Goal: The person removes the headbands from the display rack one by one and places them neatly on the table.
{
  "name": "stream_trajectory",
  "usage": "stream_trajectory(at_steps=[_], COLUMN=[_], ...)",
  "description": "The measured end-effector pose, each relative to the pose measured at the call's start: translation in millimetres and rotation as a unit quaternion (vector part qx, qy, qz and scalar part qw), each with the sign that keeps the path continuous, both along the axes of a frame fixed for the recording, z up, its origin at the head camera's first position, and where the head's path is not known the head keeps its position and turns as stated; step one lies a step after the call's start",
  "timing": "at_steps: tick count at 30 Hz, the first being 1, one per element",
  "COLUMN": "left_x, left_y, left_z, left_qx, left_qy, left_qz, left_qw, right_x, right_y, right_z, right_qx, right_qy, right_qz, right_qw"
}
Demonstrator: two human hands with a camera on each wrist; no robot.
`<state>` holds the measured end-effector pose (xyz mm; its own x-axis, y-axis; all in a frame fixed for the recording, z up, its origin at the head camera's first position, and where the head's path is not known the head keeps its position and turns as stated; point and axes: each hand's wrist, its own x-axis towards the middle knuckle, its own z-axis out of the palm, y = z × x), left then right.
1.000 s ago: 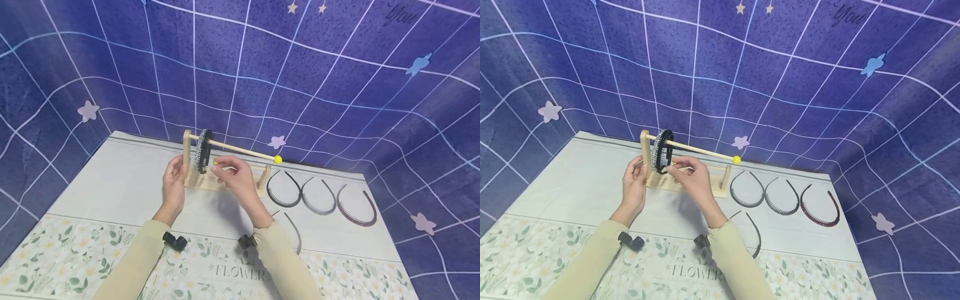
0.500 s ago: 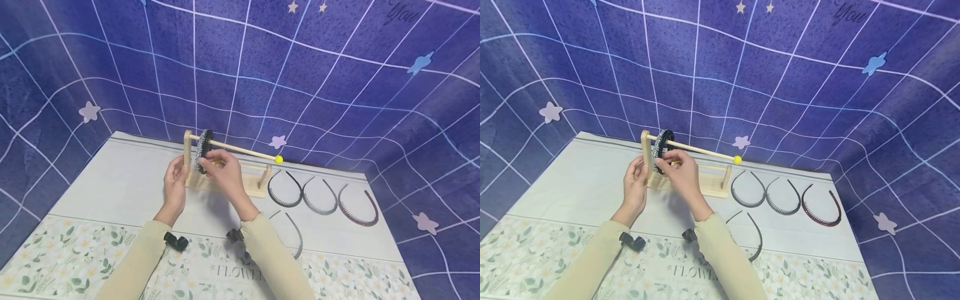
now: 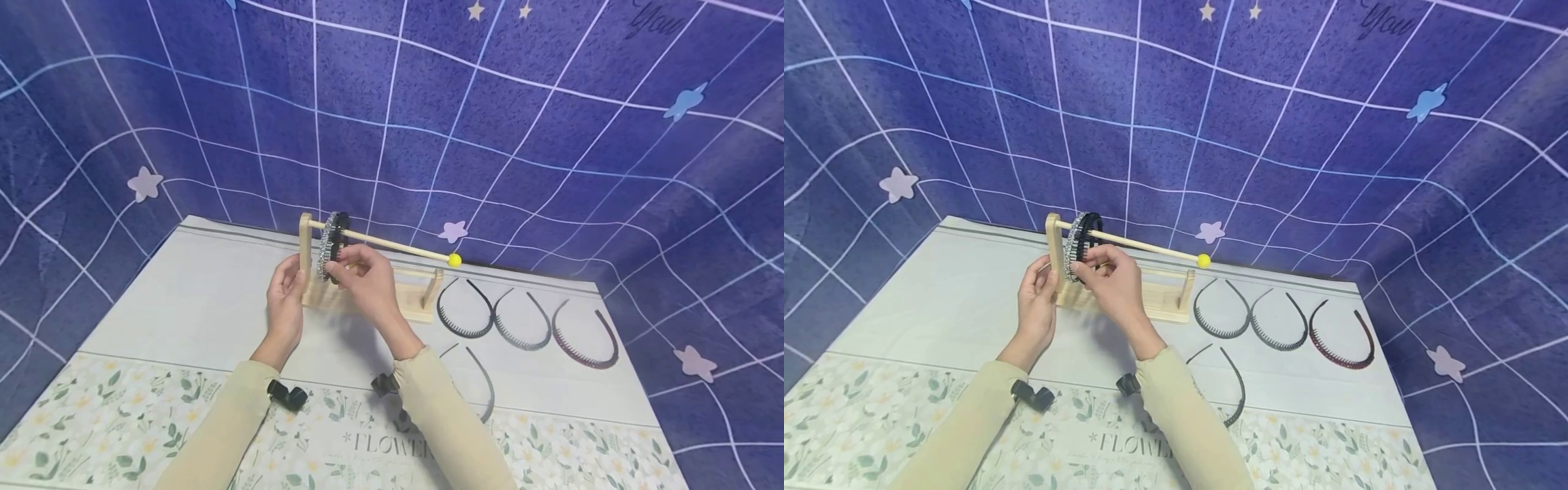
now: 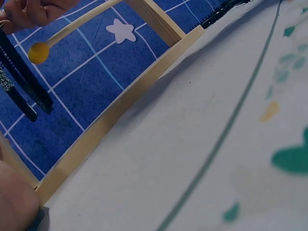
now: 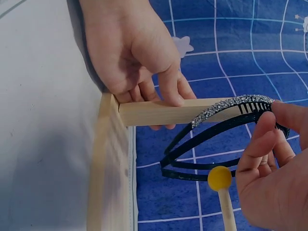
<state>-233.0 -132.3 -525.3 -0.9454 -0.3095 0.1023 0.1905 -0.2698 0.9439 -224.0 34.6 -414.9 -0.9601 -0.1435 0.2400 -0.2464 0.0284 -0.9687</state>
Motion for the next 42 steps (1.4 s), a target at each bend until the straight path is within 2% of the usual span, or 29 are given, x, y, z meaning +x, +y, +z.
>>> stream_trajectory(at_steps=[10,31,42], left_x=[-1.3,-2.1,-1.9], left_y=[0.3,0.4,-0.6], left_z=[-0.8,-2.8,-2.3], left_qx=[0.010,0.013,0.010], left_qy=[0.009,0.013,0.009], left_qz=[0.002,0.004,0.001], left_qw=[0.9999,0.9998,0.9999], right_x=[1.4,21.4,25.4], right_y=[6,23,41], right_z=[5.4,42.0,47.5], right_qx=[-0.025,-0.060,-0.065], right_qy=[0.020,0.075,0.089], right_qz=[0.004,-0.010,-0.017], right_qw=[0.9995,0.9953,0.9938])
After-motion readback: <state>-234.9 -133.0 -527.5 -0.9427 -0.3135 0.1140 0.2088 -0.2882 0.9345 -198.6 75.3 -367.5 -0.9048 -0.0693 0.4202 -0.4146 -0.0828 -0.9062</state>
